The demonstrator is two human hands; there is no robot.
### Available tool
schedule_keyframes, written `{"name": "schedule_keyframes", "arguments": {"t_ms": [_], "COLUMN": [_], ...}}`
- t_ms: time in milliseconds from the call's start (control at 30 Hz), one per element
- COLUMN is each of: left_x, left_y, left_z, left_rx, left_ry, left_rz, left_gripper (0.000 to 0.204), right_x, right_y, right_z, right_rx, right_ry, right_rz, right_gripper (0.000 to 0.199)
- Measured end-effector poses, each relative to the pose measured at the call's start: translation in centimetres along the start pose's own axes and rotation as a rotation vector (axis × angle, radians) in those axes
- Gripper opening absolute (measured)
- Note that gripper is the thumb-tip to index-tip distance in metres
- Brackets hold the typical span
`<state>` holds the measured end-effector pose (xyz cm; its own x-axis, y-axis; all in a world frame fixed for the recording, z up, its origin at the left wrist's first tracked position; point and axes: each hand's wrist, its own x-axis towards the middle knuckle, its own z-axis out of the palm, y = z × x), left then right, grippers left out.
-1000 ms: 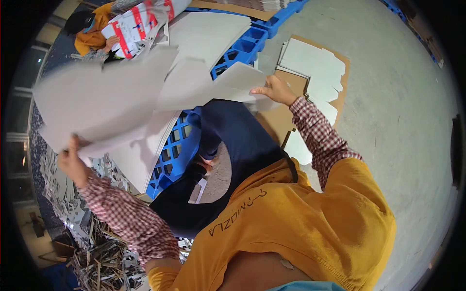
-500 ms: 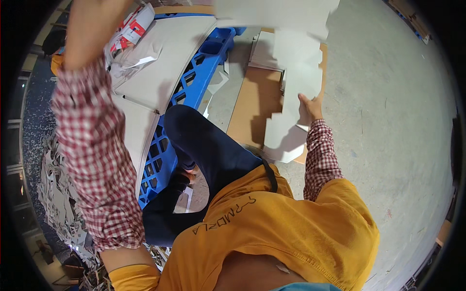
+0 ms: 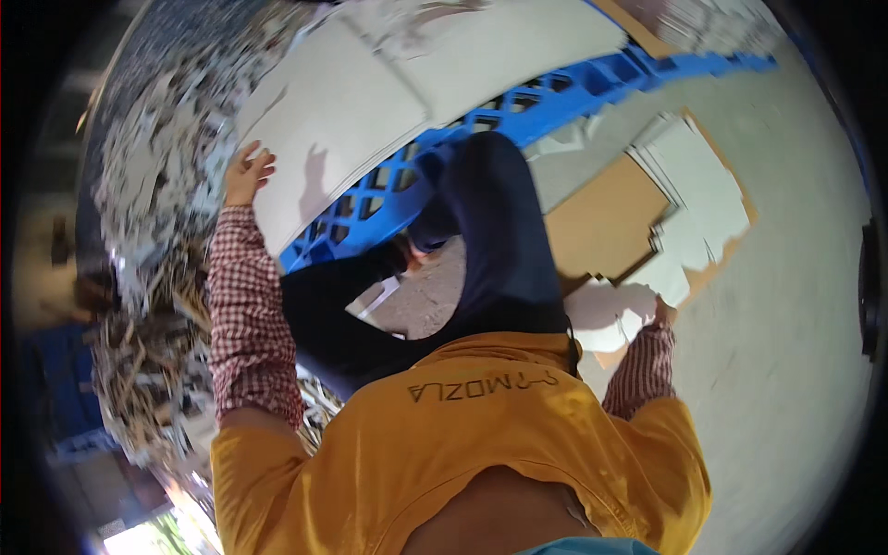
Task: Picking up printed cardboard blanks, stripping away waste cutouts, and stacking or moving processed material sheets.
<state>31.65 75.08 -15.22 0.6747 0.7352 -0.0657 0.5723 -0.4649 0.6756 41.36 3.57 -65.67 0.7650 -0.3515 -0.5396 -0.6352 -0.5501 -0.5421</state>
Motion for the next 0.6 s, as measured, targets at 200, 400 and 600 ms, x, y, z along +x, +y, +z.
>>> {"name": "schedule_keyframes", "arguments": {"t_ms": [200, 400, 600], "left_x": [-1.3, -3.6, -6.1], "left_y": [-13.1, -16.5, -12.0], "left_z": [3.2, 7.3, 6.6], "left_rx": [-0.149, -0.087, 0.104], "left_ry": [-0.114, -0.278, -0.304], "left_rz": [-0.377, -0.115, 0.206], "left_gripper": [0.045, 0.036, 0.035], "right_x": [-5.9, -18.9, -19.5], "right_y": [-28.4, -54.1, -57.9], "right_z": [-4.5, 8.2, 25.1], "right_rx": [0.513, 0.293, -0.328], "right_ry": [-0.242, -0.608, -0.413], "right_rz": [-0.442, -0.997, -1.374], "right_gripper": [0.026, 0.023, 0.02]}}
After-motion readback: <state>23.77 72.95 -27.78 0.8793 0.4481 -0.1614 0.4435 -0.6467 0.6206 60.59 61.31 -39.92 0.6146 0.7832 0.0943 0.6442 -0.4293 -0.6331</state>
